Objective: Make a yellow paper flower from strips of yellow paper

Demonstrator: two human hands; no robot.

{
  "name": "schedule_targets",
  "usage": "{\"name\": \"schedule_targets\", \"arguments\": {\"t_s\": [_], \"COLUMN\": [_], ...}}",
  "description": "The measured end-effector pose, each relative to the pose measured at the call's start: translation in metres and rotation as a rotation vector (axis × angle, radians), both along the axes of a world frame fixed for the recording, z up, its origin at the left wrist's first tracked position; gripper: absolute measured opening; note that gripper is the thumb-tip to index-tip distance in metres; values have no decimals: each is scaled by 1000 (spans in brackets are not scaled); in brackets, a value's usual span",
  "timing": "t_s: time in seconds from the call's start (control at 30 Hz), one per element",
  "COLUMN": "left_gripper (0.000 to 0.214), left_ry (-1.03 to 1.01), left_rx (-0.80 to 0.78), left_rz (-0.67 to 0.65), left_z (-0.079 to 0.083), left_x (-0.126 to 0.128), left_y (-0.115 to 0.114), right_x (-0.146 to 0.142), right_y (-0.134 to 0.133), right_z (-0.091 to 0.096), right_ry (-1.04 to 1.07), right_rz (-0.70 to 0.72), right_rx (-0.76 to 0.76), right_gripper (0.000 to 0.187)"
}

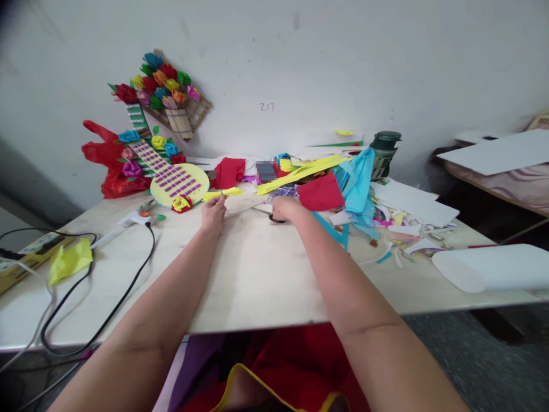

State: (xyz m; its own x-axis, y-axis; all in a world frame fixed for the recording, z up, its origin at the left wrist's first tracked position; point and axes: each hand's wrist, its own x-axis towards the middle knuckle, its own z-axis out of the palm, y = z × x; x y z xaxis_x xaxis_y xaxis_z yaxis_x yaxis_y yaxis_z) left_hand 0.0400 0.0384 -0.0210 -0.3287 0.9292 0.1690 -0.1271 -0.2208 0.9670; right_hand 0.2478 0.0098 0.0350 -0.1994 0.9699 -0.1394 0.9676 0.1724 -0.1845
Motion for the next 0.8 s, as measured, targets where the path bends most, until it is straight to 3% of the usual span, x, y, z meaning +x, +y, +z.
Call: {"name": "schedule_targets", "arguments": {"t_s": [0.13, 0.2, 0.37, 0.5, 0.63, 0.8], "left_gripper": [23, 22, 18, 15, 11, 10], "left_ry": [29, 47, 277, 429, 523, 722], "left_rx": [-13, -27, -37, -44, -43, -17], "left_rz": [43, 39, 2, -83, -130, -51], "left_z": [-2, -4, -6, -6, -4, 0], "left_x": [-3, -5, -7, -5, -2, -2], "left_y": [3, 6, 10, 9, 5, 3], "right_x": [28, 36, 32, 23, 15, 9], "right_y": [2, 2, 5, 1, -5, -1], "right_z": [-1, -5, -12, -9, -9, -20], "right_ry": [435, 619, 864, 954, 958, 914], "right_rz": [110, 123, 188, 229, 208, 136], "right_rx": [-355, -460, -435, -509, -541, -512], "right_gripper": [22, 29, 32, 32, 30, 32]}}
